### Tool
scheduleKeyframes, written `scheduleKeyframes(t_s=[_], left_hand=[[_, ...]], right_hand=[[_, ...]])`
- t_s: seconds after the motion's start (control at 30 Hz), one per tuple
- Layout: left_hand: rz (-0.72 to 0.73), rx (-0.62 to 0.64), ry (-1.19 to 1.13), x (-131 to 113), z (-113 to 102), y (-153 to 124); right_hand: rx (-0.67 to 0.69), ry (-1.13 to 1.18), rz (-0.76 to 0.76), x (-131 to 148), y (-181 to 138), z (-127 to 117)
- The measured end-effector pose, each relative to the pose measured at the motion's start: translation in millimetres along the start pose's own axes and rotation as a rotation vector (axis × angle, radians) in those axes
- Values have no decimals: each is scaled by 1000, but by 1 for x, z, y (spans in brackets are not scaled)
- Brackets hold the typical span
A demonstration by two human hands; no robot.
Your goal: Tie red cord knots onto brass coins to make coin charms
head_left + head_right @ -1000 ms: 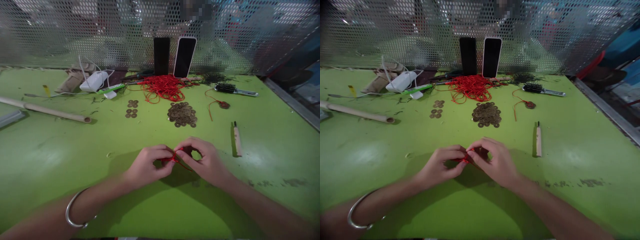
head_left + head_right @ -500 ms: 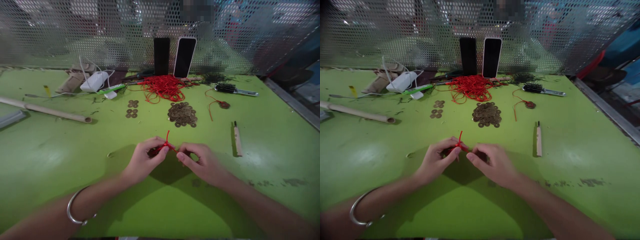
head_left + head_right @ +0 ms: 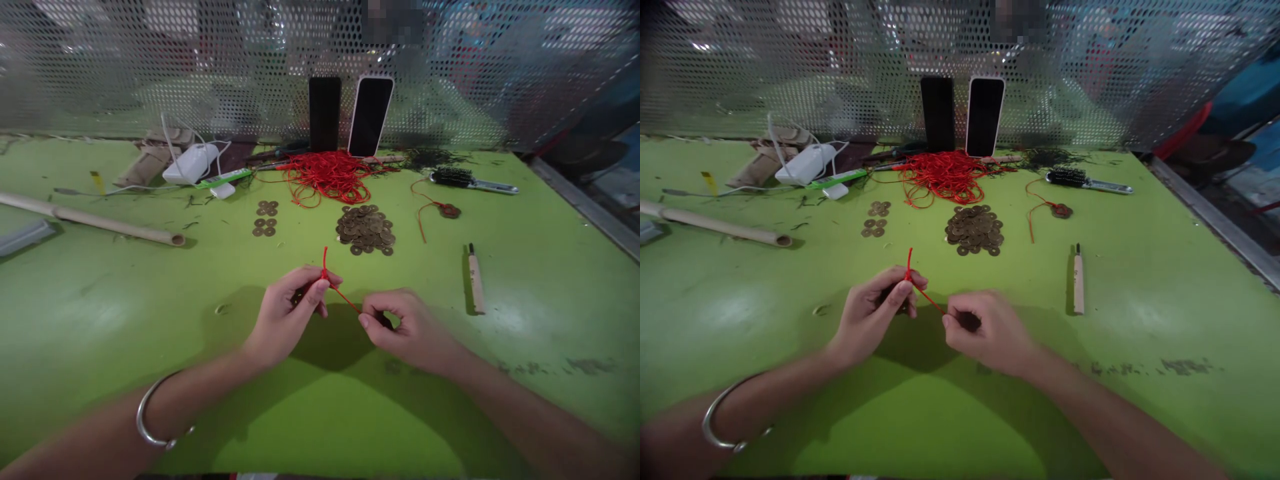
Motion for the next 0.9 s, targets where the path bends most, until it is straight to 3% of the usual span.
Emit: scheduleKeyframes(t_s=[0.2,0.33,0.47,0.77,0.9], left_hand=[[-104,98,61,-1,-1,3],[-95,202,154,-4,5,1],[-90,286,173,-5,13,-2],[-99,310,201,-4,15,-1],[-147,276,68,-1,11,-1]], right_hand=[[-42,-49,63,0,1,-4],[-140,88,98,-2,3,-7],[-148,239,67,-5,7,-3],[-248,342,-15,-7,4,-1],[-126,375,85,-11,6,-1]])
Point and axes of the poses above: each hand's wrist, its own y-axis towards the middle knuckle, its own z-axis out of the palm, x = y × z, the point moved 2 cm from there along y, towards the middle knuckle, and after that the axes turned 12 degrees about x, right-handed, at the moved point
